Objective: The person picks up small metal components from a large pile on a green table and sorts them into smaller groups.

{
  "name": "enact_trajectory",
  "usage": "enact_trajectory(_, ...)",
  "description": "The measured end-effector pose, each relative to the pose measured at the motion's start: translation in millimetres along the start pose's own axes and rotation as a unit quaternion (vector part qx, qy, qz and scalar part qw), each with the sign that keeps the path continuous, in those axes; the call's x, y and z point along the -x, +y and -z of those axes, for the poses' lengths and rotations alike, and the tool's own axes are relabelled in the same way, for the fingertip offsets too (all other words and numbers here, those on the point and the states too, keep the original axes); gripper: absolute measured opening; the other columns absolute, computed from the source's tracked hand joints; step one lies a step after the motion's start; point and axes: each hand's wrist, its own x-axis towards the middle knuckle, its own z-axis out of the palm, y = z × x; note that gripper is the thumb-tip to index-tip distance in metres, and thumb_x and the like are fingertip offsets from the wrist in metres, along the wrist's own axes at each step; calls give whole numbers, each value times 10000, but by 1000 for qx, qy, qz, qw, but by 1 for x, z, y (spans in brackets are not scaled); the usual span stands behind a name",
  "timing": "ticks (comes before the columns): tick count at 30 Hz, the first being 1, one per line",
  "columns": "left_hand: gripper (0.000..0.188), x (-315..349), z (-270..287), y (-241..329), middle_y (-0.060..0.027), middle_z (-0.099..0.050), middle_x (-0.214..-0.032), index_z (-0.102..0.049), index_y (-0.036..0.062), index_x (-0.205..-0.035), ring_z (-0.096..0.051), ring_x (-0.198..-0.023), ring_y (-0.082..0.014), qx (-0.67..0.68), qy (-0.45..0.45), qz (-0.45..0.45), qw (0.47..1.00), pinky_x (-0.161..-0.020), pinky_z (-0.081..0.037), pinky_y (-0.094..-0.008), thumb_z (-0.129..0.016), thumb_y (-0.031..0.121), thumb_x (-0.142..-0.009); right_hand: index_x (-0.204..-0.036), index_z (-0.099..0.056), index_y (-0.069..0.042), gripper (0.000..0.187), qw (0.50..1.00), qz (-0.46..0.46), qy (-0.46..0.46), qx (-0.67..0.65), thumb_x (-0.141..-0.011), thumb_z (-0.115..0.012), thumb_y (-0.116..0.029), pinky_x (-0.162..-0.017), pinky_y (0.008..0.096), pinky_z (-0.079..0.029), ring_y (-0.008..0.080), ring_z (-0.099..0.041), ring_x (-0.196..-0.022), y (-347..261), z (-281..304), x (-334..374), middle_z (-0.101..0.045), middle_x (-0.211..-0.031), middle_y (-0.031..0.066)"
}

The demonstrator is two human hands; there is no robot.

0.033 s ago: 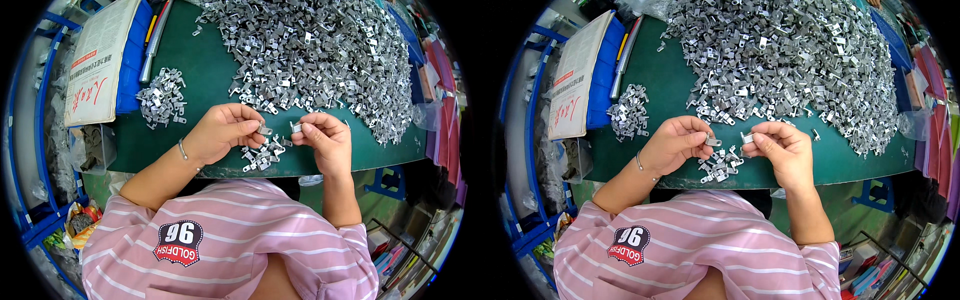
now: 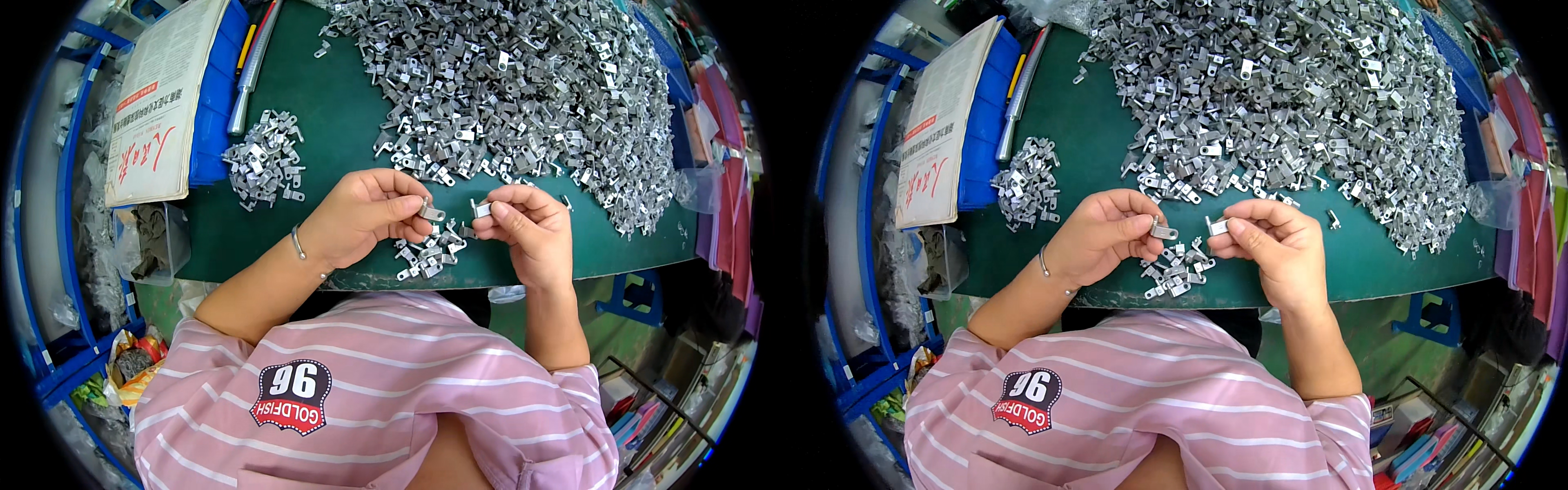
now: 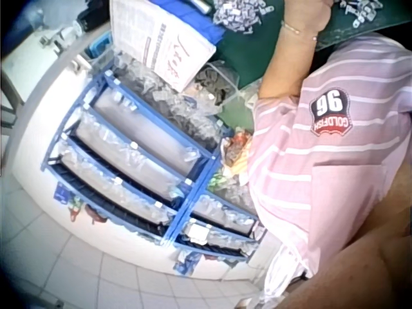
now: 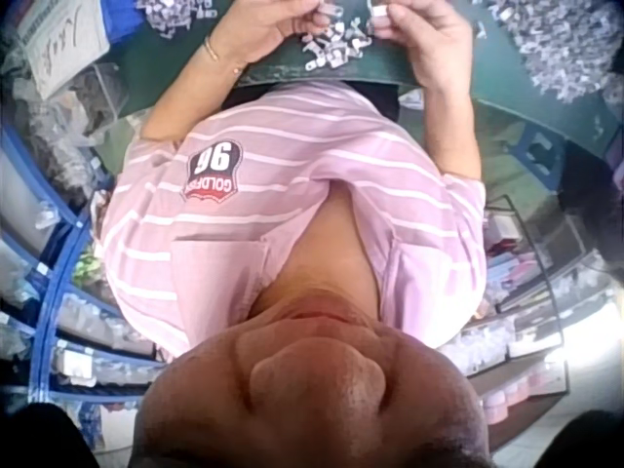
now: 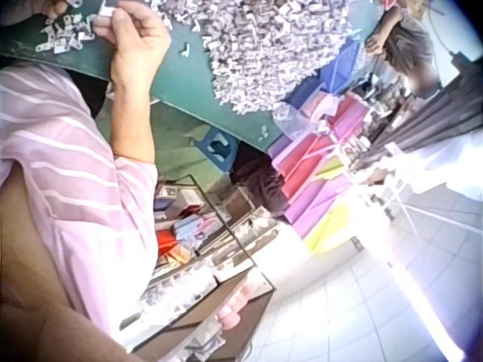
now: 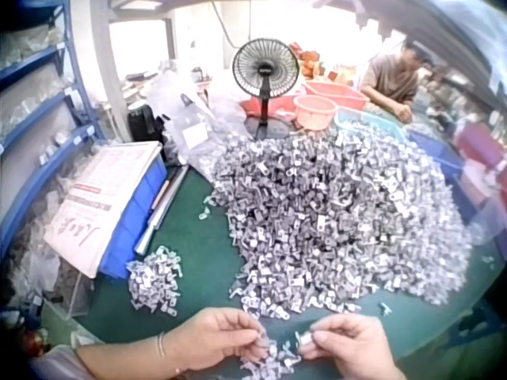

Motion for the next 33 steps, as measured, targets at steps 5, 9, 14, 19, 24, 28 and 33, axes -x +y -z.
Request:
enact_trajectory(5, 129, 1, 2, 0, -114, -670, -968, -620, -26, -1043, -699, -821, -186, 15, -13, 3, 1000, -740, -594, -317, -609, 54, -942, -1041, -641, 80, 150, 986, -76, -45, -143, -906, -619, 18, -697, 349, -631, 265, -726, -795, 5, -1, -2, -699, -900, 176)
enact_trajectory(9, 72, 1, -2, 0, -125, -666, -975, -656, -13, -946, -683, -834, -196, -75, -13, -53, 996, -753, -580, -316, -653, -17, -874, -995, -657, 83, 118, 988, -57, -54, -130, -888, -625, 44, -737, 352, -628, 266, -722, -842, 6, -2, 2, -696, -931, 183)
enact_trajectory(14, 100, 6, -7, 5, -97, -672, -956, -688, 28, -798, -644, -859, -182, -430, -68, -223, 872, -748, -534, -296, -712, -62, -760, -908, -713, 6, 187, 908, 250, -55, 331, -768, -662, 119, -720, 303, -569, 218, -688, -846, 8, -10, 13, -688, -970, 111)
enact_trajectory(19, 101, 9, -17, 3, -56, -657, -858, -675, 52, -800, -631, -814, -234, -579, -110, -269, 761, -753, -507, -327, -694, -21, -733, -880, -690, 3, 187, 823, 390, -131, 391, -709, -709, 76, -737, 349, -528, 277, -656, -824, 21, -16, 13, -671, -936, 118)
enact_trajectory(24, 134, 8, -16, 2, -51, -673, -879, -695, 57, -802, -628, -776, -198, -597, -72, -303, 740, -710, -497, -317, -742, -29, -711, -908, -682, -33, 187, 724, 402, 91, 553, -736, -699, 40, -704, 387, -474, 290, -588, -794, 13, 8, -4, -627, -887, 102)
enact_trajectory(28, 139, 6, -15, 1, -66, -649, -882, -692, 34, -852, -620, -750, -193, -589, 71, -315, 741, -694, -497, -284, -733, -35, -738, -906, -669, -44, 187, 651, 356, 131, 658, -733, -717, 10, -719, 400, -442, 291, -560, -821, 11, 22, -16, -609, -923, 83)
enact_trajectory(33, 209, -3, -21, 4, -74, -607, -928, -678, 33, -973, -608, -748, -207, -639, 135, -330, 681, -675, -507, -283, -692, -48, -781, -869, -658, -54, 150, 631, 372, 93, 674, -736, -702, -1, -723, 391, -422, 266, -580, -860, 7, 21, -16, -627, -965, 59)
